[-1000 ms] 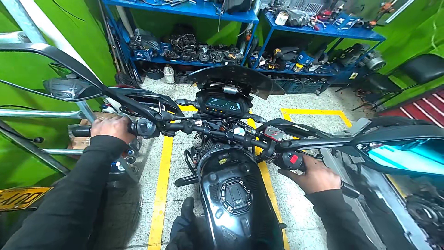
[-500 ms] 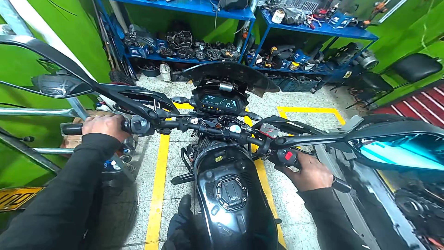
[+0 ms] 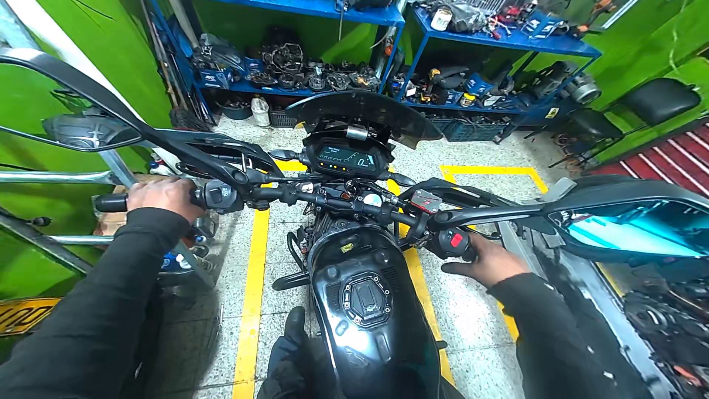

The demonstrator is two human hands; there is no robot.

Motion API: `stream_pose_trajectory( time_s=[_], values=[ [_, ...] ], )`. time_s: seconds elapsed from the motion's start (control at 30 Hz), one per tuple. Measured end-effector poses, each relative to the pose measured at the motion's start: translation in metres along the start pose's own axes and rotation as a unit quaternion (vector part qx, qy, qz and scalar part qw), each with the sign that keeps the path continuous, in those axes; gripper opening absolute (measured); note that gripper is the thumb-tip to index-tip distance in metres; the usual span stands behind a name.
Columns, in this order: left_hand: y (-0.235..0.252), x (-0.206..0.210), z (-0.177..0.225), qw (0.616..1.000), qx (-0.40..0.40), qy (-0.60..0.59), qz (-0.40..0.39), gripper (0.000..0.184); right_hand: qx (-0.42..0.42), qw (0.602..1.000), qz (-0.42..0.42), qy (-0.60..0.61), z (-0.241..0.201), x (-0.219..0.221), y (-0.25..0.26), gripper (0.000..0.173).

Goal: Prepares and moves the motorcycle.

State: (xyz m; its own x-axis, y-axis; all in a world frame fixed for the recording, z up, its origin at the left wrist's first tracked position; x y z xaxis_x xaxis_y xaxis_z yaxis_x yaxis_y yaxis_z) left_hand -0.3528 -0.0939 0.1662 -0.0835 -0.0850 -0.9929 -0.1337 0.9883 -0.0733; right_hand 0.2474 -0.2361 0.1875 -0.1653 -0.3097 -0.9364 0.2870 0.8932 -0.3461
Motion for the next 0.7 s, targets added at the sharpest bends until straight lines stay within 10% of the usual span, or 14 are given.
stream_pose_trajectory(
  time_s=[0.7],
  values=[
    [-0.005,-0.011,0.006,1.0,-0.006,0.003,-0.013,0.04,-0.01,0.997,-0.079,0.013,0.006,0.003,0.026,0.06]
  ],
)
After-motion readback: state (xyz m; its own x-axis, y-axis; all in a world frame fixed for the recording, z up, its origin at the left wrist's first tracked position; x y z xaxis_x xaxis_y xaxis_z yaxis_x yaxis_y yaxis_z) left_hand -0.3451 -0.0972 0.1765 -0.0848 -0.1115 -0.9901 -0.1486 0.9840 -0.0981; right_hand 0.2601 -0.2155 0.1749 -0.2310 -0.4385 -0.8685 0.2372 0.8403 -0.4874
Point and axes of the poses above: each hand's wrist, its own y-axis towards the middle knuckle, its own x-axis out of the palm, z = x × y, the point moved 4 cm from there along y, towards the middle knuckle, and after that the axes turned 1 degree about -x, right-handed, at the moved point
